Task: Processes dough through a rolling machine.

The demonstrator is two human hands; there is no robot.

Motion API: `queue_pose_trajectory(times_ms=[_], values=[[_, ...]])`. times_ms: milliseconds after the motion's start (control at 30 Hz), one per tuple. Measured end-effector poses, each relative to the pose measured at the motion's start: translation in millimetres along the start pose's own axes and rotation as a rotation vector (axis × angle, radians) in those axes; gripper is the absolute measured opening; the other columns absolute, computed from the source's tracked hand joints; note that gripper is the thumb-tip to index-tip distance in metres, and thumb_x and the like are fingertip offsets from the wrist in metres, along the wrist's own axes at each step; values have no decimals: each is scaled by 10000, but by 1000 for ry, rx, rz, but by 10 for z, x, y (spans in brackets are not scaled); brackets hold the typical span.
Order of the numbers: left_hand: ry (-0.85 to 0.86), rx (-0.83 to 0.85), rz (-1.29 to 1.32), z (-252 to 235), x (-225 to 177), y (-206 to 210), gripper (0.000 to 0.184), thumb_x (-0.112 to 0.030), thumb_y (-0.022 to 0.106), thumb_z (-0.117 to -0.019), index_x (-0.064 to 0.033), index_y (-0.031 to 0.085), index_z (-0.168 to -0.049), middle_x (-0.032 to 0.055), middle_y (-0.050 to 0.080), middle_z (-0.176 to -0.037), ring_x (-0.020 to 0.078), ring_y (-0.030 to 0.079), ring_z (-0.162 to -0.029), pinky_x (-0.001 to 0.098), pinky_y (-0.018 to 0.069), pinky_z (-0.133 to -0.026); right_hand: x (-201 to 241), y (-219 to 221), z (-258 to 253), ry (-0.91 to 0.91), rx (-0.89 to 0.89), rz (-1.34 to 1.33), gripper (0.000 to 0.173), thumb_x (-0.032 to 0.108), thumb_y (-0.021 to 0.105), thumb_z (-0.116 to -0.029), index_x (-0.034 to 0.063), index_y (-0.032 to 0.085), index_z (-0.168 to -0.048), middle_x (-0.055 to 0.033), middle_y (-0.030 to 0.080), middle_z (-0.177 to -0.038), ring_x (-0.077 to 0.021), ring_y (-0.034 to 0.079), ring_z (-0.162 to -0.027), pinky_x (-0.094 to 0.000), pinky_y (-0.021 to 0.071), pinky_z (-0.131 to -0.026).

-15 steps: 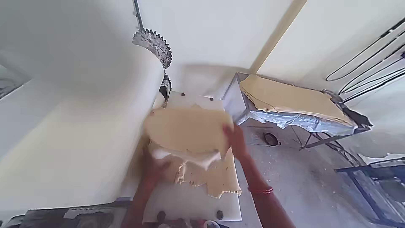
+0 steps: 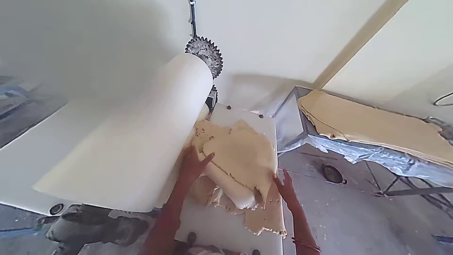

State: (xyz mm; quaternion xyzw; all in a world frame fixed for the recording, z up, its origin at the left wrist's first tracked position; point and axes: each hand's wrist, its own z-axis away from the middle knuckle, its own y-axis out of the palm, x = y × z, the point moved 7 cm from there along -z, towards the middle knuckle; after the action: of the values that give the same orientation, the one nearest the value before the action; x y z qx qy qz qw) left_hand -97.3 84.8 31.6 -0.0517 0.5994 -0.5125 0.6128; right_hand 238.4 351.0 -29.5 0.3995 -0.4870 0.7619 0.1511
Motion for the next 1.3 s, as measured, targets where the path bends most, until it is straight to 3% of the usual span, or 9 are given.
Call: queue_pose_trajectory(times_ms=[167, 233, 333, 400, 567, 733, 933, 1067, 1300], values=[[-107, 26, -257, -410, -161, 78, 1257, -799, 652, -777, 50, 211, -1593, 346, 245, -1606, 518, 238, -1489, 618, 261, -1192, -816, 315, 359, 166, 192, -442, 709, 569, 101, -1082, 131, 369, -1571, -103, 541, -1498, -177, 553, -1336, -441, 486, -1105], [-96, -16, -296, -489, -162, 91, 1234, -774, 676, -776, 86, 264, -1559, 353, 265, -1593, 511, 241, -1492, 632, 227, -1199, -612, 303, 682, 110, 177, -609, 633, 415, 114, -1126, 20, 348, -1560, -178, 515, -1510, -182, 543, -1359, -360, 477, -1123], [-74, -59, -378, -563, -256, 104, 1188, -761, 715, -756, 140, 392, -1460, 381, 382, -1498, 515, 320, -1446, 638, 234, -1184, 38, 67, 1002, 770, -61, -684, 446, 177, 176, -1139, 33, 474, -1438, -117, 585, -1369, -132, 578, -1206, -302, 445, -1055], [-81, -83, -363, -612, -306, 68, 1115, -707, 748, -775, 160, 446, -1408, 404, 427, -1438, 543, 383, -1385, 646, 317, -1135, -415, 91, 857, 423, -110, -665, 417, 206, 347, -1123, -99, 526, -1345, -236, 667, -1206, -203, 686, -1039, -339, 576, -871], [-176, -109, -384, -799, -361, -79, 991, -720, 634, -867, 160, 533, -1311, 404, 498, -1372, 541, 488, -1307, 662, 404, -1056, -192, -371, 555, 252, -188, -805, 338, -5, 486, -997, -3, 444, -1333, -14, 661, -829, -29, 585, -589, -192, 490, -523], [-197, -38, -419, -863, -383, -86, 820, -644, 638, -916, 147, 640, -1135, 394, 580, -1255, 531, 549, -1237, 688, 423, -1004, 666, -598, 256, -9, -207, -674, 457, -88, 564, -902, -37, 465, -1346, -121, 706, -1039, -159, 717, -840, -320, 611, -746], [-151, -73, -373, -871, -198, -53, 669, -497, 663, -955, 108, 622, -1239, 369, 533, -1354, 508, 500, -1306, 654, 392, -1070, -1010, 1, 125, 369, 3, -302, 763, 461, 516, -1057, -39, 268, -1578, -328, 360, -1566, -457, 400, -1435, -616, 366, -1141], [-12, -182, -316, -804, -243, 2, 515, -314, 614, -1007, 36, 568, -1382, 401, 446, -1424, 563, 411, -1353, 691, 315, -1107, -983, 429, 990, 412, 130, -642, 563, 414, 208, -1127, 76, 547, -1423, -87, 684, -1280, -108, 660, -1135, -336, 552, -983], [15, -157, -305, -629, -412, 50, 507, -215, 514, -1063, 26, 428, -1500, 405, 284, -1553, 611, 483, -1277, 701, 439, -999, -908, 320, 907, 476, -172, -917, 425, 198, 358, -1119, 25, 369, -1507, -141, 634, -1277, -101, 641, -1080, -298, 534, -930]])
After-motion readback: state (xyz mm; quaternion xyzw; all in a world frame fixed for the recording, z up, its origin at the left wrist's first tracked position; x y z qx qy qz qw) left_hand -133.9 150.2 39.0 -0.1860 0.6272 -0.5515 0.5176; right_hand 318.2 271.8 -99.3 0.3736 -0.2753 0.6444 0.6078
